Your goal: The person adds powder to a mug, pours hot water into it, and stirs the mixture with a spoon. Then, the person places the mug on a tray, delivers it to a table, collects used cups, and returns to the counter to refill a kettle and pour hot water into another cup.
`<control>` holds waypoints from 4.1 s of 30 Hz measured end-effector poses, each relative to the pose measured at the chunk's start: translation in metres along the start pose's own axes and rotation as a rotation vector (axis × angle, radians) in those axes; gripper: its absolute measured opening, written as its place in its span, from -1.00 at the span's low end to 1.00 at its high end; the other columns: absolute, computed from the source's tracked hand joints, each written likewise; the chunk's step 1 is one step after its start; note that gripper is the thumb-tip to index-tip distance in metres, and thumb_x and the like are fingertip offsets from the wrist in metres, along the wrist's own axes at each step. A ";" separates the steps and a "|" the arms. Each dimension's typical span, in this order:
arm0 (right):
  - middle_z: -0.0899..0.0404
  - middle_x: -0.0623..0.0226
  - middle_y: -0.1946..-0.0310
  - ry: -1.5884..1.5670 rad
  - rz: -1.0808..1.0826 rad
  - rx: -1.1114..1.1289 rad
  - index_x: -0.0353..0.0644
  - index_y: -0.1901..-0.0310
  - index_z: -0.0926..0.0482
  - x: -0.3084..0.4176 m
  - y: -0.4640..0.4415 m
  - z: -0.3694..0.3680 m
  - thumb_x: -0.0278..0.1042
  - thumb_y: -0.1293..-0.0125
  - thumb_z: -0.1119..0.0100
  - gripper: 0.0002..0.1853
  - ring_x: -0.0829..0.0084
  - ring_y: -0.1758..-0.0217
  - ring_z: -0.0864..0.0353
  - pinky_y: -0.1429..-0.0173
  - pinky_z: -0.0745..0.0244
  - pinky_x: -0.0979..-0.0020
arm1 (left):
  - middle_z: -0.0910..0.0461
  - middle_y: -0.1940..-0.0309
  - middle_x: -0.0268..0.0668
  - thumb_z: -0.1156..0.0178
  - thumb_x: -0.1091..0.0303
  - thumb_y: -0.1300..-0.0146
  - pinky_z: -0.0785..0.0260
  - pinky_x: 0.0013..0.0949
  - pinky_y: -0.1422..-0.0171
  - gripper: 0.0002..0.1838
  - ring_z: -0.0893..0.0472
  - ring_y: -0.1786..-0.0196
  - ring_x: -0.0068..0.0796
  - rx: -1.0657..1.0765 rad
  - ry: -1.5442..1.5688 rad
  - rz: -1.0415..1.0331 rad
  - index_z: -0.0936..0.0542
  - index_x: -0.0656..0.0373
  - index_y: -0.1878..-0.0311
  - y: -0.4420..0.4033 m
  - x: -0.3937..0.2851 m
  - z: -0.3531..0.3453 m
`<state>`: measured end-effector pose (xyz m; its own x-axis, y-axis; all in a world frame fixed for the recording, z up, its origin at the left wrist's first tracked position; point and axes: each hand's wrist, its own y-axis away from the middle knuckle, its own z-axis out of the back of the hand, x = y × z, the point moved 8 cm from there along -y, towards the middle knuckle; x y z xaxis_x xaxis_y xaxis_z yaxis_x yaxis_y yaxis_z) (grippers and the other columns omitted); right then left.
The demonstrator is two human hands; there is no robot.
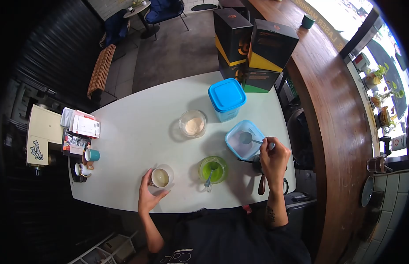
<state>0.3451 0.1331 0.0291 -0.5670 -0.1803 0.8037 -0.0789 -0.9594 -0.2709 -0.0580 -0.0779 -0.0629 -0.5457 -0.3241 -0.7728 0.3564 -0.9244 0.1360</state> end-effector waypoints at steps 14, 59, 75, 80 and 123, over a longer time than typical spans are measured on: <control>-0.55 0.38 0.67 -0.042 -0.036 0.005 -0.44 0.29 -0.65 -0.006 0.007 -0.005 -0.49 -0.33 -0.23 -0.85 0.74 0.60 -0.45 0.50 -0.29 0.61 | -0.51 -0.19 -0.04 -0.65 0.39 0.27 -0.43 -0.11 -0.31 -0.05 -0.54 -0.23 -0.01 -0.071 -0.149 -0.087 -0.42 0.28 -0.30 -0.032 -0.035 -0.031; -0.51 0.33 0.64 -0.665 -0.168 0.052 -0.41 0.24 -0.61 0.050 0.062 0.014 -0.35 -0.50 -0.11 -0.74 0.61 0.67 -0.45 0.61 -0.29 0.59 | -0.65 -0.06 -0.07 -0.70 0.17 0.38 -0.52 -0.11 -0.19 -0.02 -0.65 -0.11 -0.09 -0.136 0.079 -0.351 -0.51 0.18 -0.25 -0.060 -0.036 -0.065; -0.56 0.31 0.52 -0.153 0.192 0.091 -0.42 0.19 -0.63 0.116 0.134 -0.075 -0.51 -0.46 -0.11 -0.85 0.57 0.55 -0.57 0.46 -0.44 0.55 | -0.59 -0.02 -0.10 -0.65 0.04 0.25 -0.51 -0.12 -0.12 -0.09 -0.61 -0.07 -0.08 -0.138 0.105 -0.474 -0.46 0.19 -0.19 -0.061 -0.026 -0.065; -0.55 0.30 0.54 -0.474 -0.027 -0.360 -0.42 0.17 -0.61 0.089 0.128 -0.006 -0.36 -0.51 -0.09 -0.75 0.60 0.62 -0.47 0.54 -0.35 0.57 | -0.58 0.02 -0.11 -0.63 0.03 0.23 -0.50 -0.11 -0.08 -0.11 -0.60 -0.02 -0.08 -0.137 0.102 -0.535 -0.45 0.18 -0.19 -0.061 -0.028 -0.063; -0.50 -0.08 -0.26 0.332 -0.147 -0.226 0.13 -0.55 -0.07 -0.046 0.193 -0.011 -0.76 -0.19 -0.01 -0.10 0.05 -0.23 -0.60 -0.21 -0.54 0.13 | -0.58 -0.06 -0.18 -0.66 0.07 0.27 -0.50 -0.10 -0.14 -0.10 -0.62 -0.08 -0.10 0.299 0.019 -0.594 -0.49 0.15 -0.20 -0.026 -0.018 -0.037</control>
<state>0.3463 -0.0417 -0.0659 -0.7668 0.0702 0.6380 -0.3354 -0.8913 -0.3051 -0.0290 -0.0403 -0.0755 -0.5701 0.2585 -0.7799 -0.2281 -0.9617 -0.1521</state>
